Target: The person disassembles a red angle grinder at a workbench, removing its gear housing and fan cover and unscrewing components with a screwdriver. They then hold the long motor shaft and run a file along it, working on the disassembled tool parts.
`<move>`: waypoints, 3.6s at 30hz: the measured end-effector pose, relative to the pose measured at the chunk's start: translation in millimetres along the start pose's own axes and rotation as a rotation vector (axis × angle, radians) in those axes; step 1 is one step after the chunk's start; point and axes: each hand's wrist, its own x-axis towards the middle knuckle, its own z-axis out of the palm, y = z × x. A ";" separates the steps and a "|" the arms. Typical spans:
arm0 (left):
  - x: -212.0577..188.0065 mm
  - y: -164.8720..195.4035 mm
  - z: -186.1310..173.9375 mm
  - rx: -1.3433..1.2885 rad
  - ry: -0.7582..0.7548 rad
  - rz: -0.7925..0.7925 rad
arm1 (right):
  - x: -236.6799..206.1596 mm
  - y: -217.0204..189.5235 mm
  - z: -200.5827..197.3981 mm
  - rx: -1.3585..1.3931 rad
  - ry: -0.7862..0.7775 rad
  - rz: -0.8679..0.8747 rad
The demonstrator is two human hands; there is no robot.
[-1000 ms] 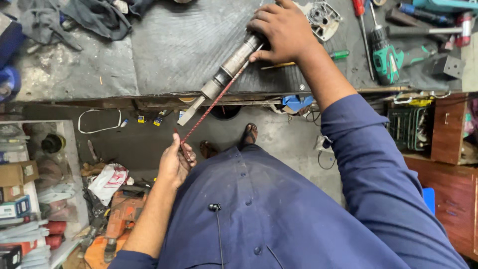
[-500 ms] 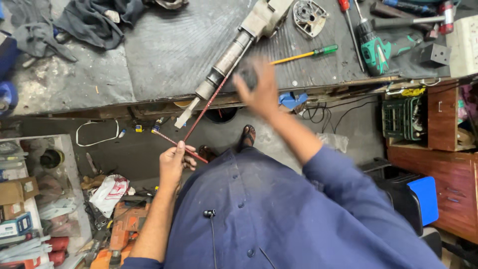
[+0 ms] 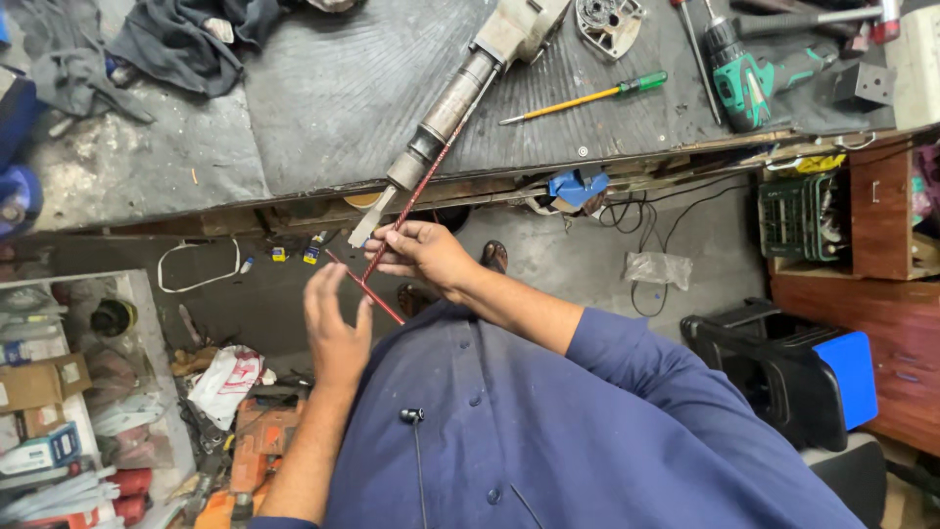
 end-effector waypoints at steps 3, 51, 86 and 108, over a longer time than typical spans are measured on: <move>-2.6 -7.2 -3.0 0.210 -0.002 0.412 | -1.5 6.3 -1.1 -0.004 0.059 -0.032; 1.5 28.8 10.8 -0.106 0.137 -0.365 | 0.8 -29.4 -2.0 0.122 -0.144 -0.043; -8.6 36.1 -28.8 0.487 0.223 0.340 | 5.0 -17.2 6.1 0.175 -0.148 -0.154; 6.4 51.3 -30.7 0.644 0.141 0.563 | 3.0 -16.4 16.9 0.124 -0.024 -0.155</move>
